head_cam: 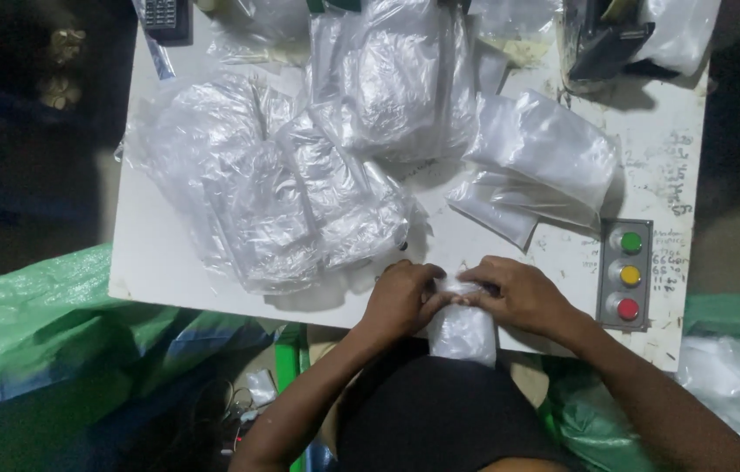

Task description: The worker is manually folding individual plastic bags and organizing them into neat stacks on a work surface.

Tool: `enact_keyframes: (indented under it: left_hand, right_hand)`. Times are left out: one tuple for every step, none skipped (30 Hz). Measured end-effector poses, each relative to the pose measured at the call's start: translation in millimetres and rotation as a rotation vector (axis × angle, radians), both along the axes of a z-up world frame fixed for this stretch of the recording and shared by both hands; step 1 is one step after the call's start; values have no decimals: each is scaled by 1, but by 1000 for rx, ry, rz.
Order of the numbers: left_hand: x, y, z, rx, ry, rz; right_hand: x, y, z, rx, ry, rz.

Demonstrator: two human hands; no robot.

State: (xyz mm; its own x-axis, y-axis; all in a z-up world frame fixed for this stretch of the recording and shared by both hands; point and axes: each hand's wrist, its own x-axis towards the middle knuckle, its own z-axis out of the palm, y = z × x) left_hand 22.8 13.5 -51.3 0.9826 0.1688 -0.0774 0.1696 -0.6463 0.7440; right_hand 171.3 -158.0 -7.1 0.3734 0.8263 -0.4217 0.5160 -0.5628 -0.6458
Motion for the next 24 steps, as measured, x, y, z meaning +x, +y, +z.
enact_keyframes:
  left_hand:
    - [-1, -1, -9, 1, -2, -8]
    - [0, -1, -19, 71, -15, -14]
    - [1, -2, -28, 141, -28, -21]
    - [4, -1, -26, 143, -33, -24]
    - [7, 0, -23, 81, -32, 12]
    - [9, 1, -21, 17, -28, 47]
    - [6, 4, -4, 17, -29, 42]
    - [6, 8, 13, -272, 95, 87]
    - [5, 13, 30, -561, 221, 130]
    - [3, 13, 38, -560, 215, 128]
    - [1, 13, 46, -626, 254, 104]
    - [-2, 12, 54, -693, 296, 80]
    - [-3, 10, 53, -692, 293, 79]
    - [-5, 9, 53, -709, 249, 161]
    - [-7, 8, 53, -726, 204, 242]
    - [-10, 9, 56, -723, 196, 243]
    - [-14, 9, 59, -639, 19, 276]
    - [-19, 9, 62, -552, -155, 311]
    - [-22, 8, 66, -552, -159, 316]
    - [-25, 7, 70, -448, -278, 347]
    - [-28, 6, 74, -341, -395, 378]
    - [-29, 5, 71, -335, -407, 386]
    - [-30, 4, 68, -264, -467, 380]
    - [-33, 1, 65, -196, -518, 374]
  right_hand:
    - [0, -1, -8, 1, -2, -8]
    - [1, -1, -16, 24, -96, 4]
    - [2, -1, -24, 48, -191, 15]
    - [4, 1, -20, 49, -195, 11]
    - [5, 3, -17, 92, -141, 29]
    - [5, 4, -14, 133, -84, 45]
    - [2, 2, -6, 133, -85, 40]
    - [2, 1, 3, 118, 81, 25]
    - [2, 1, 12, 103, 247, 10]
    - [7, 2, 21, 105, 241, 10]
    - [11, 2, 30, 117, 244, 35]
    - [15, 2, 38, 127, 250, 60]
    - [30, 0, 37, 127, 247, 60]
    - [46, -3, 36, 215, 206, -69]
    - [62, -5, 35, 303, 164, -199]
    - [83, 0, 42, 307, 159, -195]
    - [103, 6, 50, 420, -43, -435]
    - [122, 10, 57, 524, -244, -675]
    - [156, 10, 40, 527, -246, -669]
    - [191, 12, 24, 631, -495, -642]
    - [226, 15, 9, 735, -742, -599]
    - [233, 28, 13, 748, -744, -588]
    - [239, 40, 18, 574, -647, -717]
    - [243, 50, 20, 388, -537, -833]
